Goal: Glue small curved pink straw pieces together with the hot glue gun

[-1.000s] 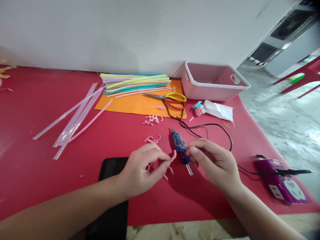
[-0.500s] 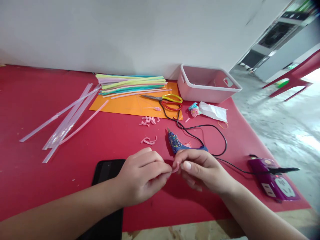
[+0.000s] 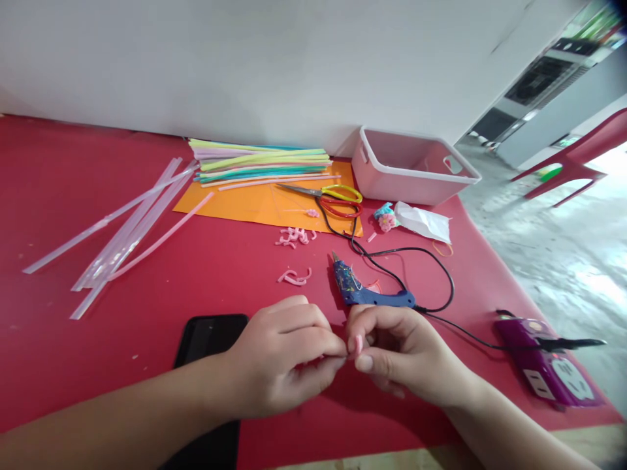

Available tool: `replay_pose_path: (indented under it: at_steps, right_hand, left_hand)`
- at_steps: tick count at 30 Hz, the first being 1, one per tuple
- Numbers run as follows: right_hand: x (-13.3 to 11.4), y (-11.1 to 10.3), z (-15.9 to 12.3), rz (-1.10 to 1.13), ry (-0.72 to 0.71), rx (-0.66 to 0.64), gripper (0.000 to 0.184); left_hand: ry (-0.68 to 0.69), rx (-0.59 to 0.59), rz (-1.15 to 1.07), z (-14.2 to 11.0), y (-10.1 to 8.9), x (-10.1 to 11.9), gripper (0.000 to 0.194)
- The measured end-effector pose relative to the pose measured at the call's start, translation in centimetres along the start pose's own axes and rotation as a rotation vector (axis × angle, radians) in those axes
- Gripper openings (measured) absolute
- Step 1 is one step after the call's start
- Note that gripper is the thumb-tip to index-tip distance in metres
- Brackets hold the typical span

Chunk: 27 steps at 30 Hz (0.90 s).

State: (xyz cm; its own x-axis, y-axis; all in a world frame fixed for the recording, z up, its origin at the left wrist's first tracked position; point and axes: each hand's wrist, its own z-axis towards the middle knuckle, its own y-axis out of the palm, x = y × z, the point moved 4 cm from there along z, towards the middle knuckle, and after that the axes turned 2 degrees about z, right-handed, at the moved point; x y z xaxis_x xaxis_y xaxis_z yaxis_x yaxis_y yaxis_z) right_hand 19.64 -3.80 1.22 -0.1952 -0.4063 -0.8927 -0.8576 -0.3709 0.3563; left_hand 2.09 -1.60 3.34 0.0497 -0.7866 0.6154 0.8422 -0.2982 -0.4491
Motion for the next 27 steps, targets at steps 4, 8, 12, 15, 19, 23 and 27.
replay_pose_path:
  at_steps: [4, 8, 12, 15, 19, 23, 27]
  right_hand:
    - [0.0, 0.1, -0.1, -0.014, -0.002, 0.017, 0.018]
    - [-0.3, 0.3, -0.2, -0.055, 0.027, 0.006, 0.022]
    - [-1.4, -0.1, -0.5, -0.183, -0.025, 0.008, 0.028]
    - [-3.1, -2.0, -1.5, -0.534, -0.236, 0.306, 0.024]
    - [-4.2, -3.9, -3.1, -1.413, -0.376, 0.584, 0.029]
    - [-2.9, -5.2, -2.7, -1.725, -0.252, 0.434, 0.053]
    - [-2.0, -5.4, -1.2, -1.738, -0.213, 0.34, 0.054]
  left_hand:
    - [-0.074, -0.053, -0.08, 0.1, 0.0, -0.1, 0.007]
    - [-0.196, -0.1, -0.195, 0.0, 0.2, -0.2, 0.006]
    - [-0.302, -0.095, -0.237, -0.2, 0.3, -0.4, 0.007]
    - [-0.484, -0.037, -0.315, -0.1, 0.2, -1.2, 0.015]
    - [-0.758, 0.051, -0.511, -0.1, 0.2, -2.3, 0.018]
    - [-0.867, 0.124, -0.616, -0.5, 0.3, -3.2, 0.02]
    - [-1.019, 0.131, -0.684, -1.4, 0.6, -3.9, 0.03]
